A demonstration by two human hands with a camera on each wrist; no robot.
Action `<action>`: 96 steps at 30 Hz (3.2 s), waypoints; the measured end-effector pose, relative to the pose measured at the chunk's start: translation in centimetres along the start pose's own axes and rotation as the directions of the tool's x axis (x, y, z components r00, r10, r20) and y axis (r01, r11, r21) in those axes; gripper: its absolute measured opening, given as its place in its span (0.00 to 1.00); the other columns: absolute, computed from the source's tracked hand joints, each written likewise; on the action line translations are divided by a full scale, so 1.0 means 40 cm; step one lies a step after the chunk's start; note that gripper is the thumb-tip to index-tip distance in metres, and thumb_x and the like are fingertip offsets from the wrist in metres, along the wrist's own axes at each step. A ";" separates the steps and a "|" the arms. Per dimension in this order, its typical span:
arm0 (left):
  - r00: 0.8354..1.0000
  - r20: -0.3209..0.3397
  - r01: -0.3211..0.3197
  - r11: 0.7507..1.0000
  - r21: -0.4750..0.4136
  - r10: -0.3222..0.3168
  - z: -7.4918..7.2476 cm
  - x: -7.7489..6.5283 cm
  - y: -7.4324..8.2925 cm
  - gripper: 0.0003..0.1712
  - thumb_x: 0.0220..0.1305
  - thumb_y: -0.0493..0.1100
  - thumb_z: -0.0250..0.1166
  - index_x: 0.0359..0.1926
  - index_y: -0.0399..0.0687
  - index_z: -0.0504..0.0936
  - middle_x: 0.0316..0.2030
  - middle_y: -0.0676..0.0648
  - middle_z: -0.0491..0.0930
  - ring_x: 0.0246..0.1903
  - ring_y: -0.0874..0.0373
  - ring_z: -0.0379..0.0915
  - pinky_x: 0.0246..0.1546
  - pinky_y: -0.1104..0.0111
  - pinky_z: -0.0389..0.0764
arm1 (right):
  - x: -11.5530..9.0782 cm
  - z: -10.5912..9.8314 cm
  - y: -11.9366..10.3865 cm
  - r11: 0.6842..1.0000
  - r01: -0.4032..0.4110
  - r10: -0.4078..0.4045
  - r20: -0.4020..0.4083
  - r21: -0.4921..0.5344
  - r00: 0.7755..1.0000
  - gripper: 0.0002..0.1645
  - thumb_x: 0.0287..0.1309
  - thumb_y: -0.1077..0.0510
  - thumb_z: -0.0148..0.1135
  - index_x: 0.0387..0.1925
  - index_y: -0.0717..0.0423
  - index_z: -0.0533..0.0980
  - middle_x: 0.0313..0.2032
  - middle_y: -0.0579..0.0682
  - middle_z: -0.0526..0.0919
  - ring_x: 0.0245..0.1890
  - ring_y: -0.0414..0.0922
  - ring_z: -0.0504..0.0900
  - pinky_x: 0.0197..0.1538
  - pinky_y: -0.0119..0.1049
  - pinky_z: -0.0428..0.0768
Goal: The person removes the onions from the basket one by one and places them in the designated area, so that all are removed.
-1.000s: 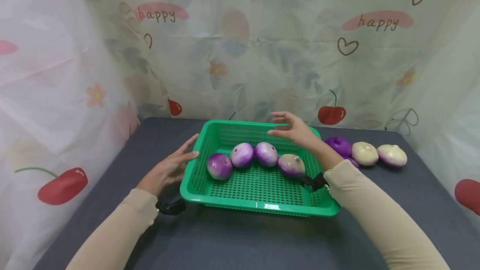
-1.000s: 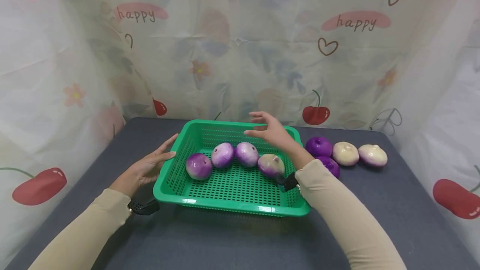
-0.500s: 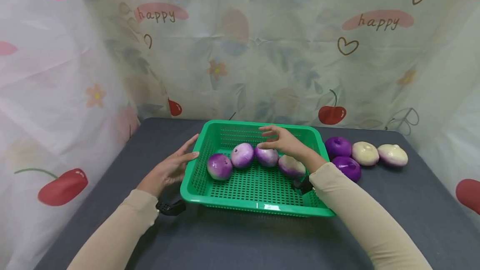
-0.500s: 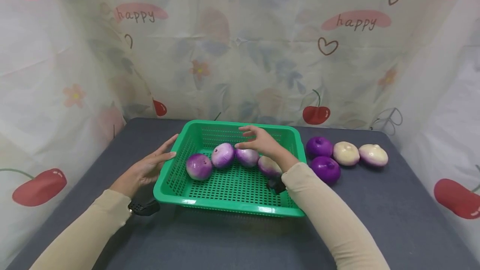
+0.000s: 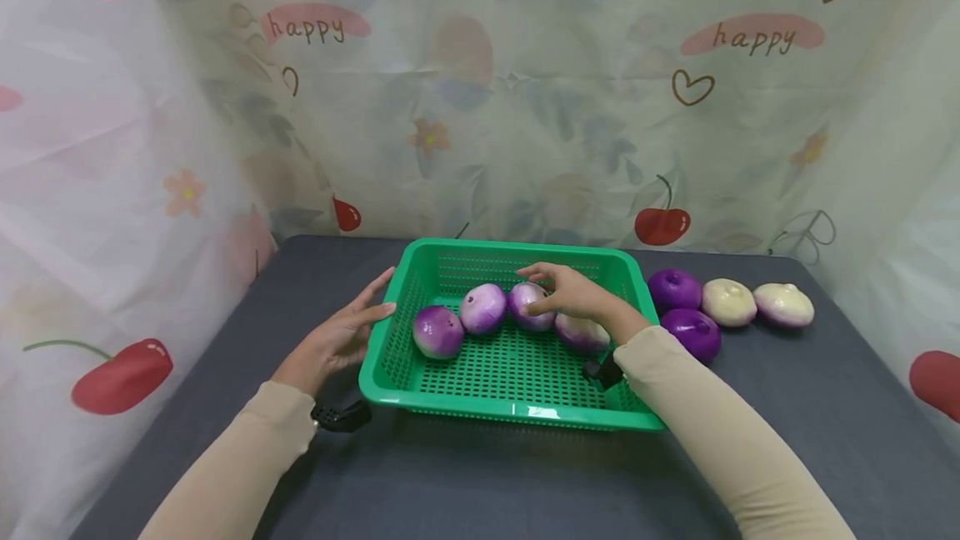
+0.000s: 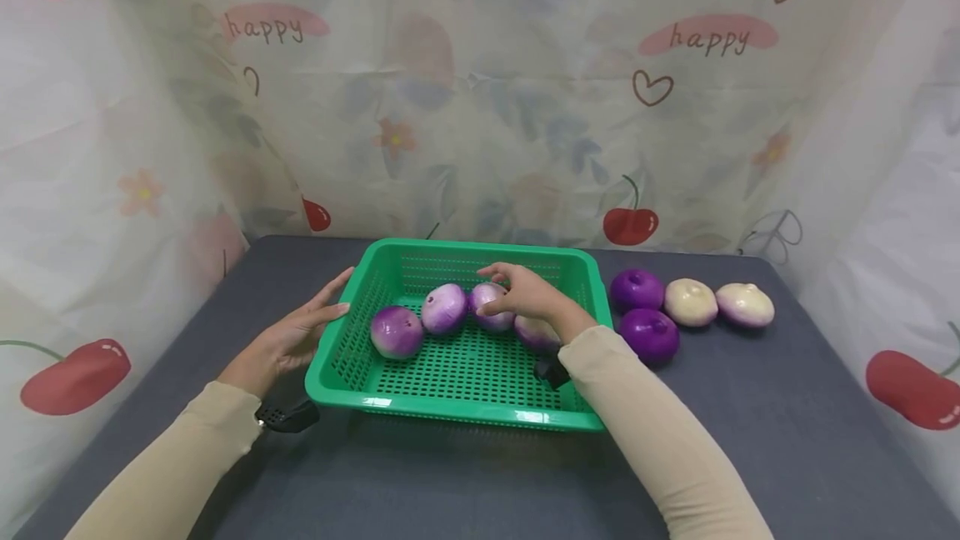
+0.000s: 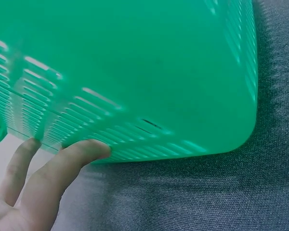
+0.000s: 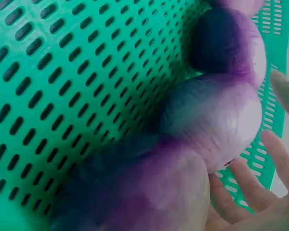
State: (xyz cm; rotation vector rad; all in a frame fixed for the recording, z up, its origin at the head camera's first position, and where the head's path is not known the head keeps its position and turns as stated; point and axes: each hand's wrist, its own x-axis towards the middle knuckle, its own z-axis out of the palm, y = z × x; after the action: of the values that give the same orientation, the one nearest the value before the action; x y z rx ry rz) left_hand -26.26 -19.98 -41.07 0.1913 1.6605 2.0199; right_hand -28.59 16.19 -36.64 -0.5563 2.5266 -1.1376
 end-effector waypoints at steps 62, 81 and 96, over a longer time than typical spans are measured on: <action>1.000 0.020 0.000 0.999 -0.045 0.001 0.006 -0.004 0.006 0.40 0.76 0.40 0.48 0.75 0.77 0.40 0.73 0.35 0.47 0.50 0.52 0.77 0.44 0.54 0.82 | -0.151 -0.150 -0.125 0.886 0.249 -0.118 -0.331 0.391 0.936 0.51 0.58 0.62 0.66 0.72 0.29 0.49 0.69 0.52 0.60 0.60 0.51 0.73 0.51 0.31 0.79; 1.000 0.018 -0.006 1.000 -0.024 0.006 0.001 -0.004 0.003 0.39 0.76 0.41 0.48 0.75 0.77 0.39 0.73 0.35 0.45 0.50 0.51 0.77 0.45 0.50 0.81 | -0.348 -0.272 -0.038 0.845 0.337 -0.126 -0.459 0.414 0.880 0.45 0.59 0.73 0.59 0.71 0.44 0.52 0.60 0.45 0.63 0.51 0.35 0.77 0.44 0.26 0.81; 0.999 0.029 -0.014 1.000 -0.012 0.015 0.002 -0.005 0.000 0.40 0.76 0.43 0.49 0.75 0.77 0.38 0.74 0.35 0.45 0.51 0.52 0.77 0.46 0.51 0.81 | -0.462 -0.285 0.217 0.888 0.148 0.096 -0.491 0.434 0.866 0.36 0.63 0.66 0.60 0.62 0.33 0.56 0.50 0.38 0.64 0.42 0.26 0.76 0.37 0.22 0.80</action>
State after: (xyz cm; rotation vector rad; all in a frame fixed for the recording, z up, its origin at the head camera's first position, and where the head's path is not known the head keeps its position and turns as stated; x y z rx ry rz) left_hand -26.07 -20.01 -40.99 0.2284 1.6336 2.0275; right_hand -19.25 37.44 -33.75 -0.1762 2.4881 -2.0423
